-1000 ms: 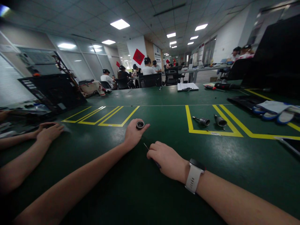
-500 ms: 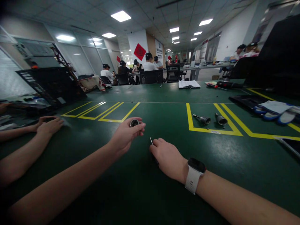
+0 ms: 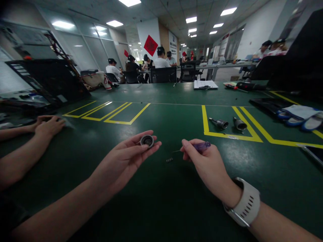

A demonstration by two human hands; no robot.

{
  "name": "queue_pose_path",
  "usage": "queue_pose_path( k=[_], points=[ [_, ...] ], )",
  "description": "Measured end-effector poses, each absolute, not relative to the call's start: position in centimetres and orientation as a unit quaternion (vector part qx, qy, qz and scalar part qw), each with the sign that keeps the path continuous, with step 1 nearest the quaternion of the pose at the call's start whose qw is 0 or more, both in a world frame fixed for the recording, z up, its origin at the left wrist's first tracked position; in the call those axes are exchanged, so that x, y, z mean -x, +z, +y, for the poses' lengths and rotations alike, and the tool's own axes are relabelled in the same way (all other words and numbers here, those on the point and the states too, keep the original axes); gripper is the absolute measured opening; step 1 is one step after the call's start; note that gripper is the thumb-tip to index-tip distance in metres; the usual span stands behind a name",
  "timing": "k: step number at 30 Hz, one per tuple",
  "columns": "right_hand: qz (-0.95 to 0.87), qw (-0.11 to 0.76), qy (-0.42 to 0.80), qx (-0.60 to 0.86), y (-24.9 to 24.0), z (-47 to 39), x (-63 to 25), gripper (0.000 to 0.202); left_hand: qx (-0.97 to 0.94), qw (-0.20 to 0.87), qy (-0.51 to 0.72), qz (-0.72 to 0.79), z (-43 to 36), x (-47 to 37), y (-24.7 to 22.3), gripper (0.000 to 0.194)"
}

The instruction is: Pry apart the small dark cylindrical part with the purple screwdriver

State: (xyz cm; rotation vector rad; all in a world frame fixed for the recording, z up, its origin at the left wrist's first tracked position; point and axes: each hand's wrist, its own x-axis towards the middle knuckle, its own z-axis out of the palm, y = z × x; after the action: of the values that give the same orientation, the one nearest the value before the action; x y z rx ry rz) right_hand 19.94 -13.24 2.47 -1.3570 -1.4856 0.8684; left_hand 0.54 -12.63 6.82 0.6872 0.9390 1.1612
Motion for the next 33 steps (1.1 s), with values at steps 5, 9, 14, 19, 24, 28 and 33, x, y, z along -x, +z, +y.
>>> queue_pose_path(
  k=[5, 9, 14, 19, 24, 28, 33],
  points=[
    [-0.585, 0.457, 0.378, 0.554, 1.6, -13.5, -19.7, 0.036, -0.355, 0.701, 0.446, 0.428, -13.0, 0.1, 6.0, 0.035],
    [-0.607, 0.413, 0.377, 0.565, 1.7, -13.4, -19.7, 0.038, -0.368, 0.695, 0.417, 0.455, -12.6, 0.6, 5.5, 0.035],
    [-0.625, 0.381, 0.363, 0.576, 1.7, -13.2, -19.7, 0.037, -0.378, 0.691, 0.409, 0.461, -12.2, 0.6, 5.2, 0.036],
    [-0.654, 0.346, 0.331, 0.586, 1.9, -13.2, -19.5, 0.037, -0.39, 0.69, 0.396, 0.463, -12.2, 0.6, 4.7, 0.036],
    [-0.72, 0.315, 0.274, 0.554, 3.1, -13.8, -19.3, 0.036, -0.4, 0.691, 0.38, 0.467, -12.3, 0.8, 4.3, 0.037],
    [-0.731, 0.313, 0.253, 0.551, 3.4, -14.4, -19.1, 0.037, -0.403, 0.699, 0.367, 0.462, -12.6, 0.7, 4.4, 0.038],
    [-0.639, 0.399, 0.307, 0.582, 1.7, -14.3, -19.4, 0.035, -0.425, 0.696, 0.349, 0.461, -12.9, 0.7, 4.3, 0.037]
  ],
)
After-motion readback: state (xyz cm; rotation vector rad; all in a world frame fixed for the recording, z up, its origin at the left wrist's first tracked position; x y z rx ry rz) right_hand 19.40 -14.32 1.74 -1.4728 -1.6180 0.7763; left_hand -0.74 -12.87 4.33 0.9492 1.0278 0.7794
